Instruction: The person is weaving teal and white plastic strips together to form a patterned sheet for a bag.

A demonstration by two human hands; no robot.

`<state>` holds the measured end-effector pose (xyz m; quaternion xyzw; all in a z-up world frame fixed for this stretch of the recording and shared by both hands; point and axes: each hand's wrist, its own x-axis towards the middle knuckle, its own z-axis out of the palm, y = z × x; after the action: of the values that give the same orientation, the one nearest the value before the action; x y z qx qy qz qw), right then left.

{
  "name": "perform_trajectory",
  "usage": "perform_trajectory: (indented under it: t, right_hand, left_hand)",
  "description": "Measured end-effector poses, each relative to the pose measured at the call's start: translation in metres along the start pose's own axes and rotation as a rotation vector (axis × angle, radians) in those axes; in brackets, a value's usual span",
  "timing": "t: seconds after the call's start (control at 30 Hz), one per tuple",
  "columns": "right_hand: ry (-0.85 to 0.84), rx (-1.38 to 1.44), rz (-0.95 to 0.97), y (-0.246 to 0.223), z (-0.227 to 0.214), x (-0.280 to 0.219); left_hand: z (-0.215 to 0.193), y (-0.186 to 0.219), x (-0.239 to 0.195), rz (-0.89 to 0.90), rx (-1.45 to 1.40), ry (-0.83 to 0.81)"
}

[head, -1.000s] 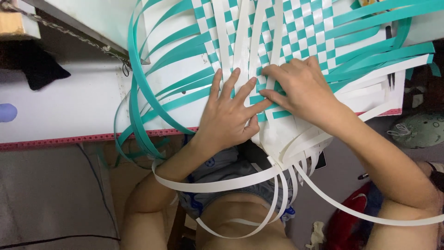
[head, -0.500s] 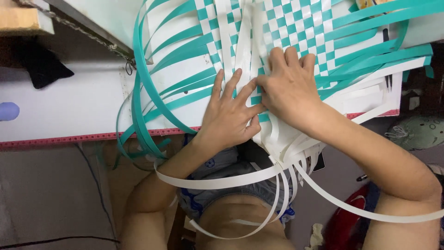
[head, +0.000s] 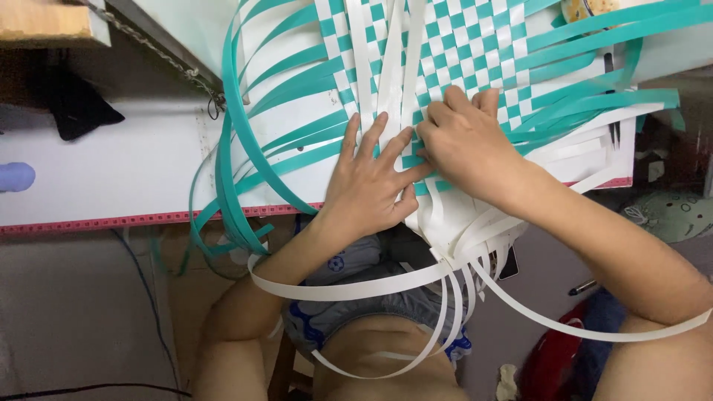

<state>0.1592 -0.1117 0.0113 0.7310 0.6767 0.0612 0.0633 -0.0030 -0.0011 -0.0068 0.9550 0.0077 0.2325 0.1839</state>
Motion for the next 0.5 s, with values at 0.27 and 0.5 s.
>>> perform_trajectory:
  t: [0.27,0.5]
  right_hand:
    - [-0.63,0.269,0.122,0.018,-0.015,0.033]
    - [-0.857,0.452,0.413,0.011,-0.037,0.051]
  left_hand:
    - [0.003,-0.001,-0.002,0.005,0.032,-0.038]
    - [-0.001,0.001,0.001,-0.008,0.019,-0.052]
